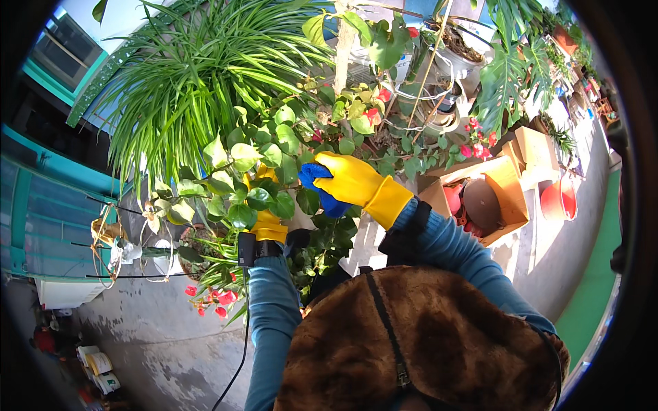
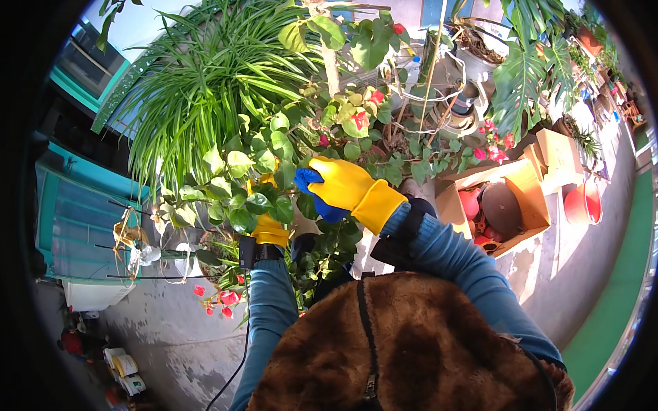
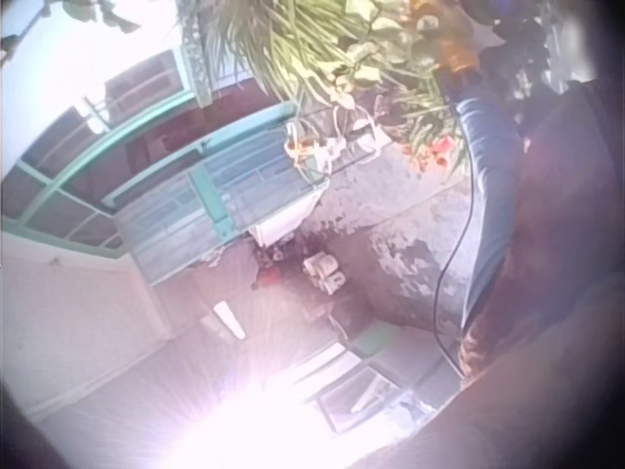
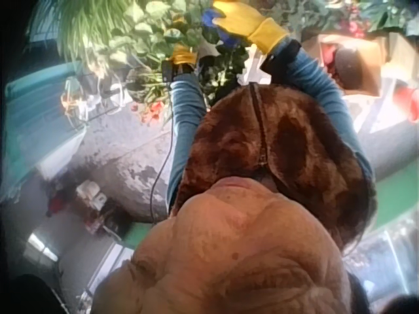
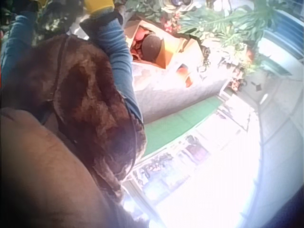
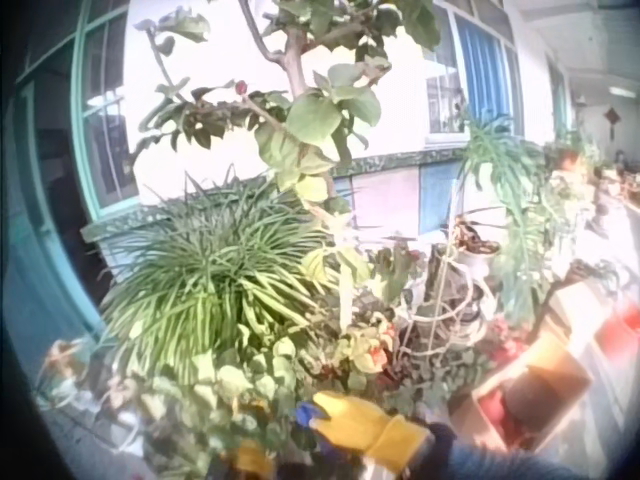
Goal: The person wipes the leaves of a potted plant with a blue cloth while wearing yellow gloves. They move around the plant to reach different leaves and continue wiping throughout the clip.
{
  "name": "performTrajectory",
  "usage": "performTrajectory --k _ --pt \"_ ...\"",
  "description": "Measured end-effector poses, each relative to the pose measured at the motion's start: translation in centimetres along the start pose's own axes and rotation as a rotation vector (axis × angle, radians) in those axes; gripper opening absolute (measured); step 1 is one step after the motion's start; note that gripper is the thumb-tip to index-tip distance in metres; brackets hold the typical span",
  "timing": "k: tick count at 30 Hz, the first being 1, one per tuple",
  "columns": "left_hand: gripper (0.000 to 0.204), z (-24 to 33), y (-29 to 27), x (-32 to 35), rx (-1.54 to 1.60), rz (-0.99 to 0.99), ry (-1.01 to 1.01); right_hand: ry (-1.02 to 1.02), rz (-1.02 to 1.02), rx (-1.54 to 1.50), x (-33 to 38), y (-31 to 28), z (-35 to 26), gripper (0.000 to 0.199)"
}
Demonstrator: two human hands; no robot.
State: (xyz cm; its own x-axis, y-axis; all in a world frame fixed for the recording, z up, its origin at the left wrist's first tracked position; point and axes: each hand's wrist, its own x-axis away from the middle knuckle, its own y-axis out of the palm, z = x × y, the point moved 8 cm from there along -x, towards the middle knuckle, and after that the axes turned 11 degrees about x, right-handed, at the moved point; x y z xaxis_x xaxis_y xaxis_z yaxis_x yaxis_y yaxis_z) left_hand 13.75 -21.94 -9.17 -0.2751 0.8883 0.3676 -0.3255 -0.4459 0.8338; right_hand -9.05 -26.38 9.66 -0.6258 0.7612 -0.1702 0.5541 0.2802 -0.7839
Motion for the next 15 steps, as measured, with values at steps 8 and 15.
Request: performTrajectory --k 8,15 --pt "0.064 -1.0 1.0 2.3 0.206 -0.010 -0.092 0.021 -0.004 -0.025 -0.1 2.1 -1.3 0.033" --pt "0.070 -2.4 2.6 5.4 0.345 -0.017 -0.177 0.095 0.051 -0.001 0.1 2.8 -1.1 0.036"
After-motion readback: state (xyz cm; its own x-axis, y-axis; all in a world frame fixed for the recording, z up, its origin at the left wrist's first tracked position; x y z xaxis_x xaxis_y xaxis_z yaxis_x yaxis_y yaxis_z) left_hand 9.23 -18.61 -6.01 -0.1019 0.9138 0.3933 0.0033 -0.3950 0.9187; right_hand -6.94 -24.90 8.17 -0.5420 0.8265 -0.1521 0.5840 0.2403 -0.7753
